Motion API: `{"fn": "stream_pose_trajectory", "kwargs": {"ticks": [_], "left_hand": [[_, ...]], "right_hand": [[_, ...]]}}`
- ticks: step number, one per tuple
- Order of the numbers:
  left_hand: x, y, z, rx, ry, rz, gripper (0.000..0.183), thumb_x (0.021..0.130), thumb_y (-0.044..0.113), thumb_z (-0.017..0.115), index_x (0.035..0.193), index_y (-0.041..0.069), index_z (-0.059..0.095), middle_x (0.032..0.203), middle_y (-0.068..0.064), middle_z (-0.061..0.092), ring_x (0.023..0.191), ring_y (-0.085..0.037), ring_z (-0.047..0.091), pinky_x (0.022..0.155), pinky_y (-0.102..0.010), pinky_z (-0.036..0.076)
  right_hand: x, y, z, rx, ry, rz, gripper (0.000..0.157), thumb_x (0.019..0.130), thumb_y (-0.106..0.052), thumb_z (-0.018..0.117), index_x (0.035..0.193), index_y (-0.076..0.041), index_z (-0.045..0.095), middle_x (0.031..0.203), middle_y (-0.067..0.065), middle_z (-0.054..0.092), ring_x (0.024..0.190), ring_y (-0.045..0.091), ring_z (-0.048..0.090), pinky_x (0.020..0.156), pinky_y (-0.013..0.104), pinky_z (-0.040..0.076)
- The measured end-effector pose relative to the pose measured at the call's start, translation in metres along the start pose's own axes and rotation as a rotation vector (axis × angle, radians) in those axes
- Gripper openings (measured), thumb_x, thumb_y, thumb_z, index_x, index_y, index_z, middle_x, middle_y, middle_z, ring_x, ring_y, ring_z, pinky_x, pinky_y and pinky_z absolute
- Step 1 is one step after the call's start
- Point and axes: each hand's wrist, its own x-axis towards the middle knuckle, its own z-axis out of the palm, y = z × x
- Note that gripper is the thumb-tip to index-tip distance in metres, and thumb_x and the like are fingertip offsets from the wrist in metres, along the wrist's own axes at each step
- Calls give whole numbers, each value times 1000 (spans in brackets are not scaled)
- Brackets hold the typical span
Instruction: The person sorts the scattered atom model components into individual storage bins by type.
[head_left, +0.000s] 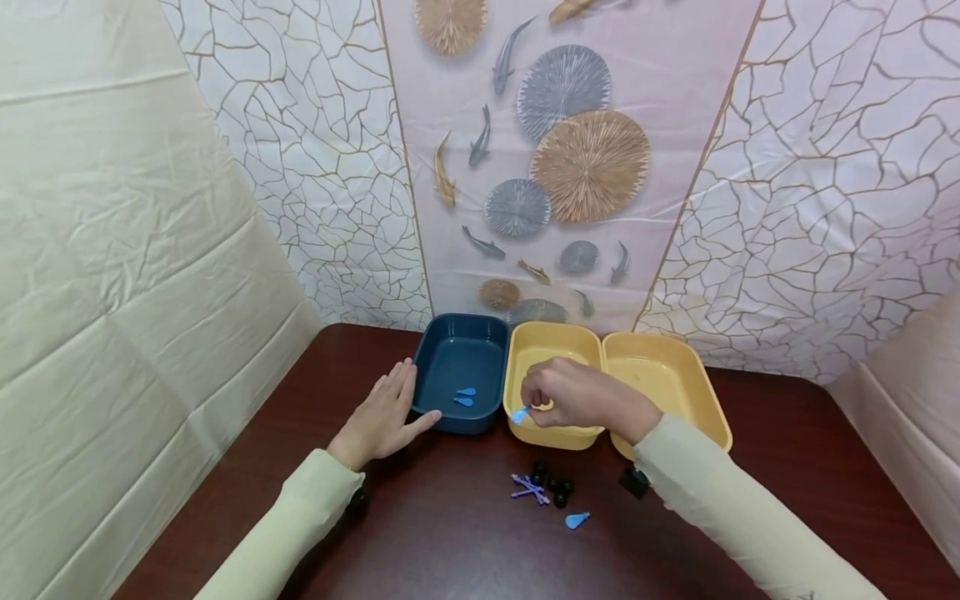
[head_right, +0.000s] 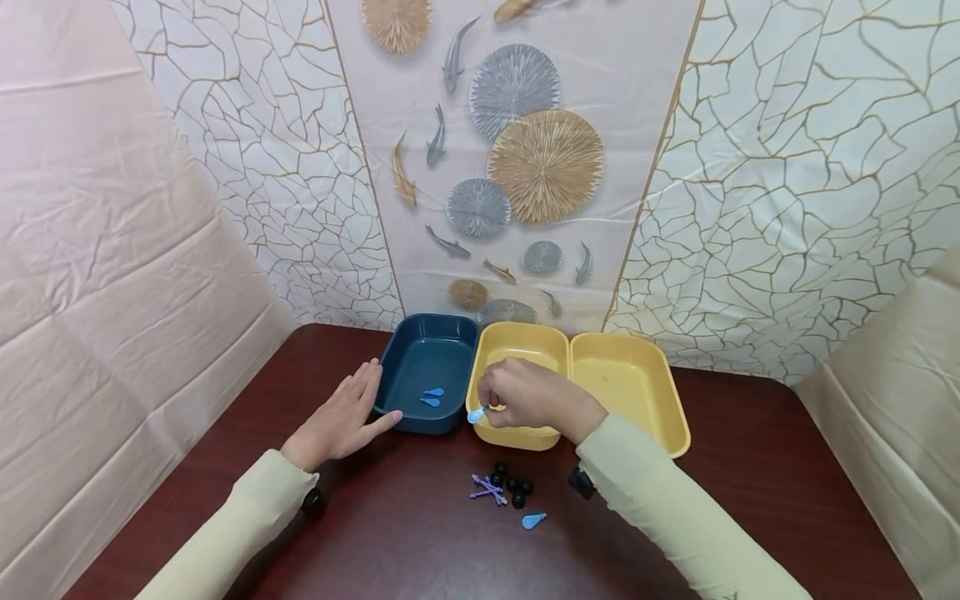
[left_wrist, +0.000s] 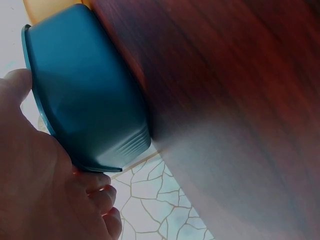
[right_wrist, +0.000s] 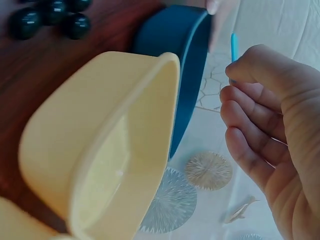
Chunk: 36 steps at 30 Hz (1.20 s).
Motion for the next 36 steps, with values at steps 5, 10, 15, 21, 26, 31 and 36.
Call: {"fn": "stream_pose_trajectory", "kwargs": {"ticks": [5, 10, 15, 21, 26, 31, 36], "left_hand": [[1, 0, -1, 7, -4, -7, 97, 104, 62, 49, 166, -6, 18, 176, -23, 16, 164, -42, 18, 132, -59, 21], [1, -1, -1, 8, -5, -11, 97, 104, 63, 49, 166, -6, 18, 176, -23, 17, 164, -42, 19, 132, -59, 21], [1, -2, -2, 10, -8, -12, 98, 104, 64, 48, 166, -5, 17, 176, -23, 16, 164, -42, 19, 132, -59, 21], [-1, -3, -1, -3, -22, -21, 98, 104, 64, 48, 166, -5, 17, 176, -23, 16, 164, -42, 18, 132, -59, 21], [-1, -3, 1, -10, -11, -13, 97, 105, 63, 48, 166, -6, 18, 176, -24, 17, 164, -42, 18, 132, -60, 21], [-1, -3, 1, -10, -6, -10, 98, 104, 64, 48, 166, -6, 18, 176, -23, 16, 164, -42, 18, 132, -60, 21], [1, -2, 1, -13, 1, -5, 98, 104, 65, 48, 166, -5, 18, 176, -23, 17, 164, -42, 19, 131, -60, 22]], "right_hand": [[22, 3, -3, 22, -1, 45, 7, 88, -7, 76, 85, -13, 77, 82, -2, 71, 75, 13, 65, 68, 20, 54], [41, 8, -4, 40, 5, 84, 6, 90, -9, 76, 86, -13, 76, 85, 0, 73, 76, 13, 66, 71, 23, 57], [61, 14, -2, 60, 21, 109, 7, 90, -9, 75, 85, -13, 76, 86, 1, 74, 73, 8, 63, 71, 25, 58], [85, 22, 15, 109, 27, 157, 6, 93, -10, 74, 88, -12, 76, 87, 1, 76, 76, 7, 66, 74, 25, 60], [100, 27, 36, 140, 8, 204, 5, 95, -11, 74, 91, -11, 77, 91, 2, 77, 79, 8, 69, 76, 24, 61], [109, 29, 55, 166, -17, 253, 5, 96, -12, 75, 92, -12, 77, 92, 1, 77, 80, 8, 68, 77, 25, 61], [115, 28, 66, 151, -44, 291, 4, 96, -13, 75, 93, -12, 77, 90, 0, 76, 78, 8, 67, 78, 27, 62]]}}
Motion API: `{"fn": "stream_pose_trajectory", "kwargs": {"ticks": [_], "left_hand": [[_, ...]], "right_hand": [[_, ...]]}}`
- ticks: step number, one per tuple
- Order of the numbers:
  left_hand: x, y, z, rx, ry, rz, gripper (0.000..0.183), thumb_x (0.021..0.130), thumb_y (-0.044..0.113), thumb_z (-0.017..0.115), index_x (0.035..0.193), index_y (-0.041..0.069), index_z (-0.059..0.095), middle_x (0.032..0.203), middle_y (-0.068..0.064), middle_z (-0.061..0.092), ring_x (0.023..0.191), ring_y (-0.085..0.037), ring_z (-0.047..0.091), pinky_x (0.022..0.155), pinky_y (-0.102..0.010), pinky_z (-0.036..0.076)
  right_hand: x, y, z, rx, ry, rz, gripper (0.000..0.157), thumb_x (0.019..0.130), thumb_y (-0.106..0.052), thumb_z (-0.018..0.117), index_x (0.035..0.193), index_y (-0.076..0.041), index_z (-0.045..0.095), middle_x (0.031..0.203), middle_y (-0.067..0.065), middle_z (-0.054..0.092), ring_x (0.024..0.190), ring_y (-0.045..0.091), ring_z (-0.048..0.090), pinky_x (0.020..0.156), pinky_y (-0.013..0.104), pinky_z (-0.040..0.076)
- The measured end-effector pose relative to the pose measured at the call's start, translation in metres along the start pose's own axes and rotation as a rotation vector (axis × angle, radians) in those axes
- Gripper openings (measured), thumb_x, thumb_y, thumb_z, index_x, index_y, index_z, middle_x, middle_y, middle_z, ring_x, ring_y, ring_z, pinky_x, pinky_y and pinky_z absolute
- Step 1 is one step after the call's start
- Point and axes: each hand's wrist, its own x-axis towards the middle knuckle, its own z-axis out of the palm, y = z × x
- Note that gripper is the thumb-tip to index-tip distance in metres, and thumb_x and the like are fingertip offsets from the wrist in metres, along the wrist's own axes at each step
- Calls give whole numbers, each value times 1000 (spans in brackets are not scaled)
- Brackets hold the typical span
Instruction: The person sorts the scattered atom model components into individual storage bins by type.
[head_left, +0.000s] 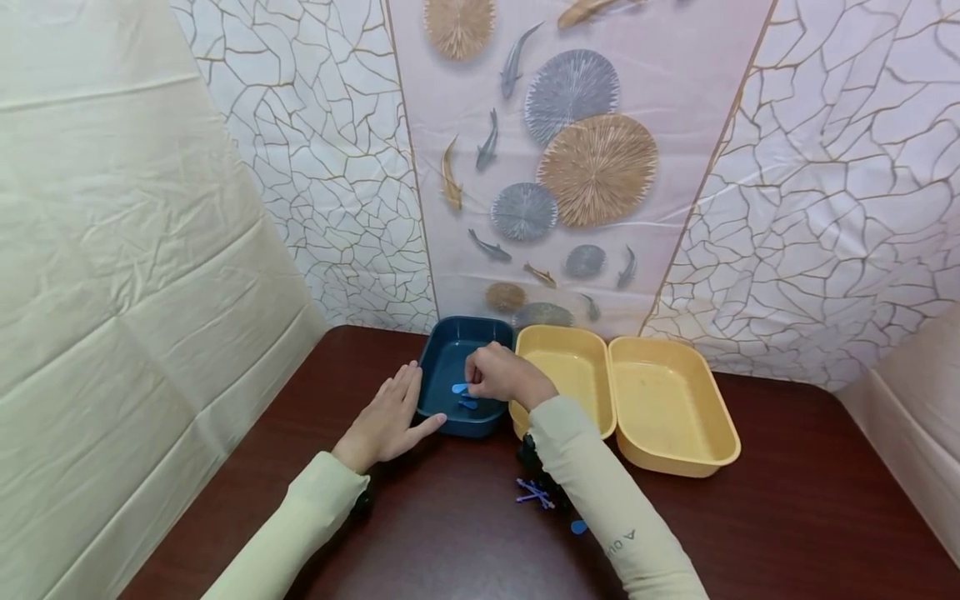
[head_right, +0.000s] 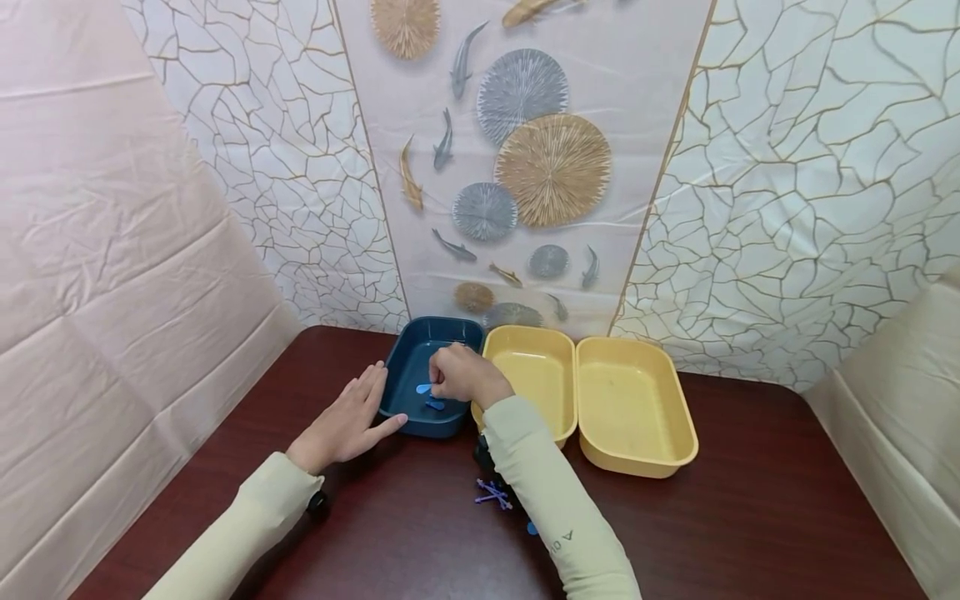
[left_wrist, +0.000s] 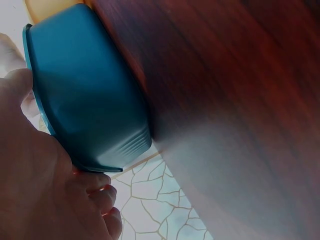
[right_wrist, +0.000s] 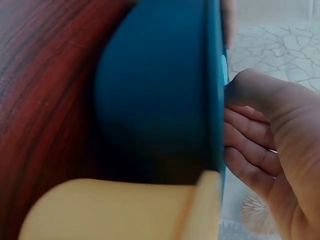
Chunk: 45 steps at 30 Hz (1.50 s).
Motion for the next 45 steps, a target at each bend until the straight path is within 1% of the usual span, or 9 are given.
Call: {"fn": "stream_pose_trajectory", "kwargs": {"ticks": [6, 14, 21, 24, 27, 31, 35, 40, 45], "left_hand": [[0, 0, 1, 9, 2, -3, 98, 104, 65, 47, 166, -5, 18, 176, -23, 17, 164, -42, 19, 132, -59, 22], [-2, 3, 0, 5, -7, -6, 98, 104, 64, 48, 166, -5, 18, 176, -23, 17, 164, -42, 18, 132, -59, 22], [-2, 2, 1, 13, -7, 1, 97, 104, 64, 48, 166, -6, 19, 176, -23, 17, 164, -42, 19, 132, -58, 22], [-3, 2, 3, 8, -6, 3, 97, 105, 63, 48, 166, -6, 19, 176, -23, 17, 164, -41, 19, 132, -58, 22], [-3, 2, 4, 5, -9, 0, 97, 105, 64, 47, 166, -5, 18, 176, -23, 16, 164, -41, 18, 132, -58, 21], [-3, 1, 5, 9, -11, -4, 97, 104, 64, 47, 166, -5, 18, 176, -23, 17, 164, -41, 19, 132, -58, 21], [-2, 1, 4, 12, -15, -6, 98, 104, 65, 47, 166, -5, 18, 176, -23, 16, 164, -41, 18, 132, -58, 21], [-1, 0, 2, 12, -12, -8, 99, 104, 66, 47, 167, -4, 17, 176, -22, 16, 165, -40, 18, 133, -58, 21], [0, 0, 0, 10, -17, -15, 99, 103, 66, 47, 167, -4, 16, 177, -21, 15, 165, -41, 17, 133, -58, 20]], "right_hand": [[1, 2, 8, -21, -29, 34, 5, 96, -15, 76, 93, -12, 77, 89, 0, 75, 78, 9, 66, 79, 29, 61], [-1, 7, 21, -10, -71, 83, 5, 97, -17, 76, 95, -13, 77, 90, -1, 73, 77, 10, 65, 76, 27, 60], [-1, 9, 27, -18, -61, 82, 5, 97, -18, 77, 94, -13, 77, 88, -2, 73, 76, 10, 64, 75, 26, 60], [-2, 10, 27, -17, -65, 80, 5, 97, -18, 76, 96, -13, 78, 92, -1, 74, 79, 9, 66, 77, 26, 61], [-3, 11, 26, -13, -62, 70, 8, 98, -17, 76, 102, -11, 79, 97, 1, 77, 84, 10, 68, 81, 29, 63], [-7, 9, 20, -8, -45, 45, 13, 98, -15, 75, 107, -7, 79, 104, 5, 79, 89, 12, 71, 86, 32, 64], [-14, 7, 7, -19, -36, 17, 15, 98, -14, 75, 109, -5, 79, 105, 6, 79, 92, 13, 72, 87, 33, 64], [-28, 2, -17, -46, -40, -41, 16, 98, -14, 74, 109, -4, 79, 105, 7, 79, 93, 14, 73, 86, 31, 64], [-50, -8, -44, -109, -41, -95, 16, 96, -16, 77, 107, -4, 79, 102, 7, 79, 90, 15, 73, 84, 30, 63]]}}
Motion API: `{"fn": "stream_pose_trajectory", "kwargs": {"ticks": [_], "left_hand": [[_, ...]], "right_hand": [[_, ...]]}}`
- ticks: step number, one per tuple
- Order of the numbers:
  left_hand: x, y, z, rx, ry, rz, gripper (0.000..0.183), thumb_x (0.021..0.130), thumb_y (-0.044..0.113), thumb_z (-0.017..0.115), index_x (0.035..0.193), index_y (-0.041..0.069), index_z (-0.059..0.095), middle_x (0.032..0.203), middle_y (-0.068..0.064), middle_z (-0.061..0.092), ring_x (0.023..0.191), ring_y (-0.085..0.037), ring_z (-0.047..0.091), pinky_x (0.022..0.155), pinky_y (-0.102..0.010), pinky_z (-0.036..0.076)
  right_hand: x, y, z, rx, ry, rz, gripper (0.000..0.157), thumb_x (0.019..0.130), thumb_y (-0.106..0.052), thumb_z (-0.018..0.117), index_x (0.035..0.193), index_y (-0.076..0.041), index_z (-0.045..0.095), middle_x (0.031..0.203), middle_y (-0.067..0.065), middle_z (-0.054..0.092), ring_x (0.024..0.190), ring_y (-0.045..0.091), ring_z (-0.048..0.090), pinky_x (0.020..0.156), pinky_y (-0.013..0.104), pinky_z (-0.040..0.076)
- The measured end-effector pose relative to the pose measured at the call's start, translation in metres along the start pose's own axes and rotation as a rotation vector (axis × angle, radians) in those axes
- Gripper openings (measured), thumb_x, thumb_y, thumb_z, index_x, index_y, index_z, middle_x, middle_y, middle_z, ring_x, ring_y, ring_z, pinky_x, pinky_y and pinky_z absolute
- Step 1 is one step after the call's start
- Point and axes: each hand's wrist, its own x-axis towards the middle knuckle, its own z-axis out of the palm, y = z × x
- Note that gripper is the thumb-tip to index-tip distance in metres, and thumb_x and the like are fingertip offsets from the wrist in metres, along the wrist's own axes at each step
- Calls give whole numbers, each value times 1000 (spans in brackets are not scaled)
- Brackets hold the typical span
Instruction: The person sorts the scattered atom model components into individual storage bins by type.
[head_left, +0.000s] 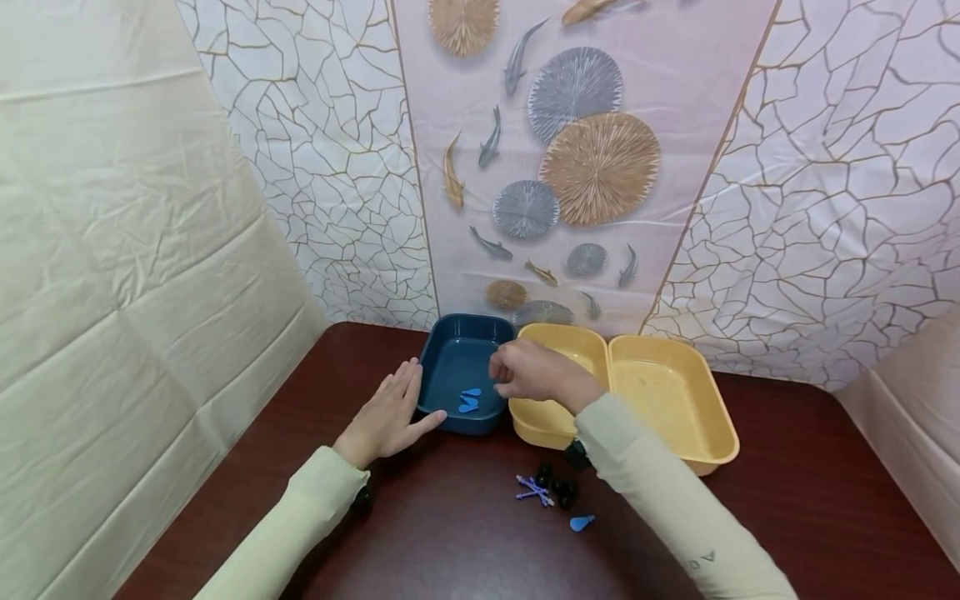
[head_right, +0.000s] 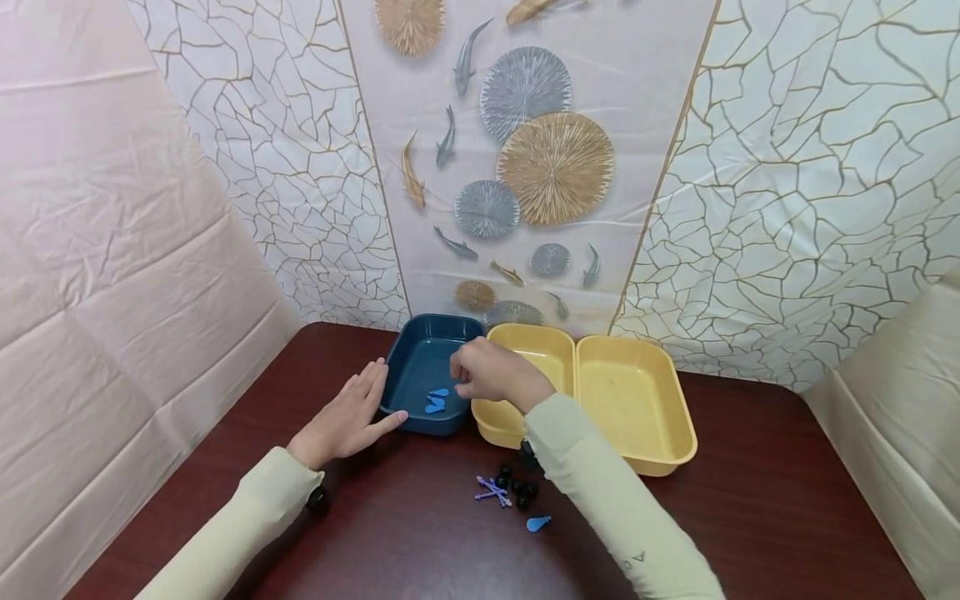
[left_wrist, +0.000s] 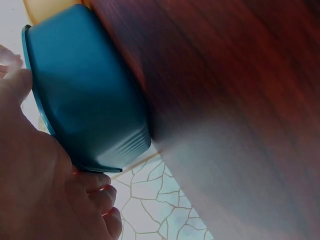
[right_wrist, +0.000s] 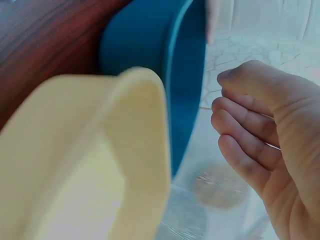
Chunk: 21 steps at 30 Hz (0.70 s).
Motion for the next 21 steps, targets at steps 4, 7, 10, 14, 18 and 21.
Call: {"fn": "stream_pose_trajectory", "kwargs": {"ticks": [4, 7, 10, 14, 18, 21], "left_hand": [[1, 1, -1, 6, -1, 0, 98, 104, 65, 47, 167, -4, 17, 177, -21, 15, 165, -41, 18, 133, -58, 20], [1, 2, -1, 11, 0, 4, 98, 104, 65, 47, 167, -4, 17, 177, -21, 15, 165, -41, 18, 133, -58, 20], [2, 3, -2, 12, -3, 6, 98, 104, 65, 47, 167, -4, 17, 177, -21, 15, 165, -40, 17, 133, -58, 20], [2, 3, -2, 8, -6, 8, 99, 103, 66, 47, 167, -4, 17, 177, -22, 15, 165, -41, 17, 133, -58, 19], [1, 2, -1, 0, -5, 2, 99, 103, 65, 48, 167, -4, 16, 177, -22, 14, 165, -41, 17, 133, -58, 19], [0, 1, 0, -8, 0, 5, 99, 103, 64, 49, 167, -4, 16, 177, -22, 14, 164, -42, 17, 133, -59, 19]], "right_hand": [[-24, -9, -16, -47, -3, -43, 14, 95, -15, 78, 104, -4, 79, 100, 7, 78, 89, 18, 72, 82, 30, 63], [-43, -14, -23, -72, -8, -76, 12, 93, -13, 79, 102, -5, 80, 99, 7, 78, 89, 18, 71, 81, 31, 62], [-62, -19, -25, -96, -29, -95, 13, 92, -13, 80, 103, -6, 79, 98, 5, 77, 88, 15, 69, 79, 29, 60], [-85, -22, -21, -119, -58, -129, 12, 91, -12, 81, 101, -7, 78, 95, 3, 73, 84, 11, 65, 76, 25, 58], [-108, -24, -12, -113, -78, -137, 11, 91, -13, 82, 100, -10, 78, 93, 0, 71, 81, 5, 61, 74, 22, 57], [-124, -24, -4, -93, -89, -135, 11, 91, -14, 82, 100, -9, 77, 93, -1, 71, 81, 3, 62, 73, 20, 57]]}}
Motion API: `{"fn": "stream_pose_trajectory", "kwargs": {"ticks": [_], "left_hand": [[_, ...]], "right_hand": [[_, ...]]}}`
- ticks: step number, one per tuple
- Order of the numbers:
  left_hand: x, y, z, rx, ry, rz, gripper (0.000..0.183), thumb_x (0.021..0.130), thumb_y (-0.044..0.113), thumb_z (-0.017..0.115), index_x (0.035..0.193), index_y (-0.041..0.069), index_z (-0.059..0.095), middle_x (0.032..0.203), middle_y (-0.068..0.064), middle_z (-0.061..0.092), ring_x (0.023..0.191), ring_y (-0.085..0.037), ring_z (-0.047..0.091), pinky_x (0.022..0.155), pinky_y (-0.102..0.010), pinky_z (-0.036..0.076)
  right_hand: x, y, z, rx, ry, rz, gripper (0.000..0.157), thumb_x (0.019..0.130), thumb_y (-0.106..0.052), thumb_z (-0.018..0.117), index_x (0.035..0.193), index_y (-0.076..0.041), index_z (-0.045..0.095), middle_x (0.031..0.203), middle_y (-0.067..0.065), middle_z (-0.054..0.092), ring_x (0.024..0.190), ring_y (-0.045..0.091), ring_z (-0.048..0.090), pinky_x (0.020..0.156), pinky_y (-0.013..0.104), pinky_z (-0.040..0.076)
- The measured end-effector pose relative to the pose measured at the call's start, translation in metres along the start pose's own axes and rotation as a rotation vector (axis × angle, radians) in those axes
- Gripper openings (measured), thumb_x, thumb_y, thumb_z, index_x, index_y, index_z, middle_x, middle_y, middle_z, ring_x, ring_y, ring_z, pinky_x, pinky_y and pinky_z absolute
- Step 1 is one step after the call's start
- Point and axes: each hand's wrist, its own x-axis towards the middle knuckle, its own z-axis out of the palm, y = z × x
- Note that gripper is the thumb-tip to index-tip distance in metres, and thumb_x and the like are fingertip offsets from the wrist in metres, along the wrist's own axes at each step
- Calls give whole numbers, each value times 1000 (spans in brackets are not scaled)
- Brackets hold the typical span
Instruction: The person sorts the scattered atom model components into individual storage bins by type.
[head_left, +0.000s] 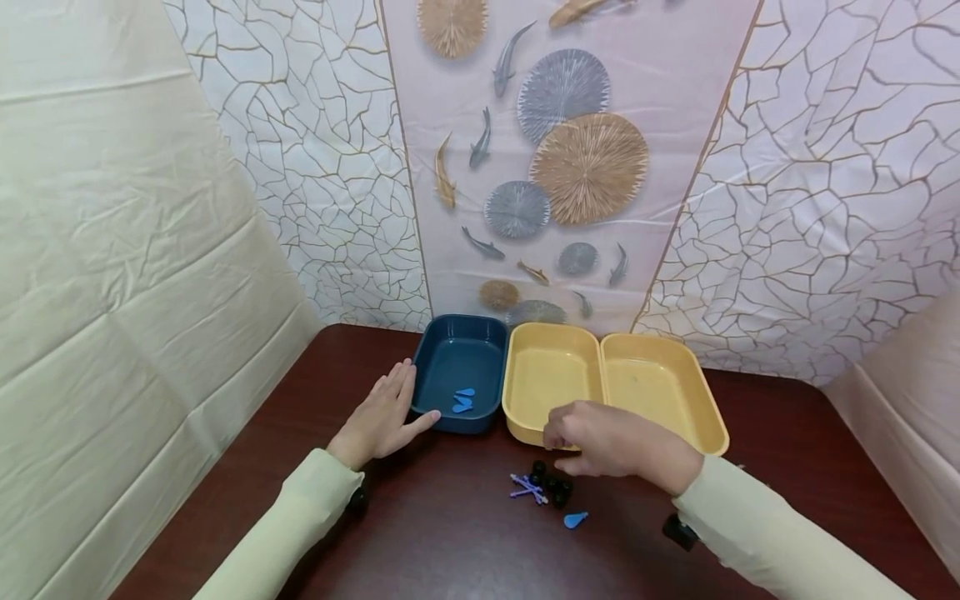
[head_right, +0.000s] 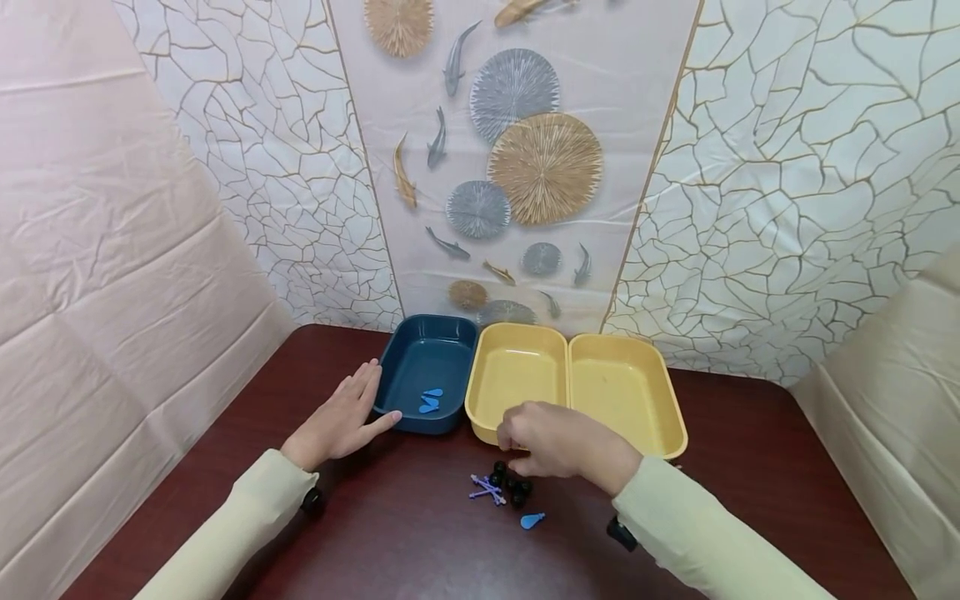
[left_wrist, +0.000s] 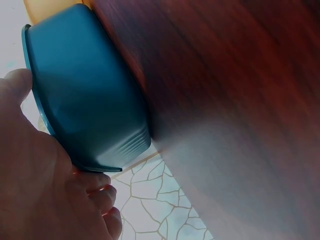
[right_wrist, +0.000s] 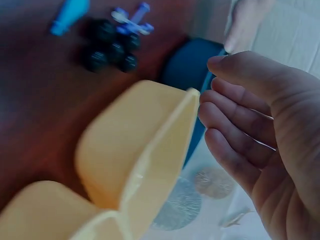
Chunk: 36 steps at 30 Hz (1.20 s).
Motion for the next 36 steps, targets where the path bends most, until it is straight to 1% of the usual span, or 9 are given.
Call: {"fn": "stream_pose_trajectory", "kwargs": {"ticks": [4, 8, 14, 17, 19, 22, 25, 30, 36], "left_hand": [[0, -1, 1, -5, 11, 9, 98, 104, 63, 50, 166, -5, 17, 176, -23, 15, 164, -42, 18, 132, -60, 20], [0, -1, 0, -1, 12, 4, 98, 104, 63, 50, 166, -5, 17, 176, -23, 16, 164, -42, 18, 132, -60, 20], [1, -2, 1, 2, 11, 5, 98, 103, 63, 49, 166, -5, 17, 176, -23, 16, 164, -43, 18, 132, -60, 21], [0, -2, 1, 4, 9, 4, 98, 104, 63, 49, 166, -5, 18, 176, -23, 16, 164, -43, 18, 132, -60, 21], [0, -1, 2, 3, 5, 2, 98, 104, 63, 49, 166, -5, 17, 176, -23, 16, 164, -42, 18, 132, -59, 20], [0, -1, 2, 7, 0, -3, 98, 103, 65, 48, 167, -4, 17, 177, -22, 15, 164, -42, 18, 132, -59, 20], [1, -1, 3, 8, -4, -7, 99, 103, 65, 47, 167, -4, 17, 177, -22, 15, 164, -42, 18, 132, -59, 20], [1, -1, 2, 8, 5, -1, 98, 104, 64, 48, 167, -4, 17, 176, -22, 15, 164, -42, 18, 132, -59, 20], [0, 0, 2, 3, 11, -2, 98, 103, 63, 49, 166, -5, 18, 176, -23, 16, 164, -43, 19, 132, -60, 21]], "right_hand": [[-18, -2, 13, 12, 2, -21, 11, 89, -12, 81, 98, -9, 76, 94, -2, 72, 83, 2, 63, 72, 20, 57], [-31, -1, 27, 13, 15, -51, 10, 87, -11, 82, 93, -12, 74, 90, -5, 69, 81, -2, 60, 69, 17, 54], [-44, 3, 47, 45, 13, -54, 12, 86, -13, 84, 94, -13, 75, 90, -8, 67, 81, -5, 59, 69, 15, 53], [-48, 7, 59, 72, 23, -54, 13, 84, -11, 85, 89, -15, 73, 86, -10, 64, 77, -7, 54, 65, 12, 49], [-51, 9, 67, 93, 40, -59, 17, 83, -9, 85, 84, -16, 70, 83, -11, 61, 74, -9, 49, 62, 10, 45], [-54, 13, 77, 124, 65, -71, 20, 81, -6, 84, 81, -17, 67, 79, -12, 58, 71, -10, 44, 59, 7, 40], [-55, 15, 85, 137, 91, -86, 20, 80, -6, 84, 81, -19, 68, 79, -13, 59, 71, -11, 45, 59, 5, 38], [-53, 15, 90, 156, 117, -93, 20, 81, -6, 83, 81, -20, 70, 78, -13, 59, 70, -12, 46, 58, 3, 38], [-50, 13, 90, 177, 98, -67, 21, 84, -5, 82, 79, -21, 70, 77, -12, 59, 68, -11, 47, 57, 4, 38]]}}
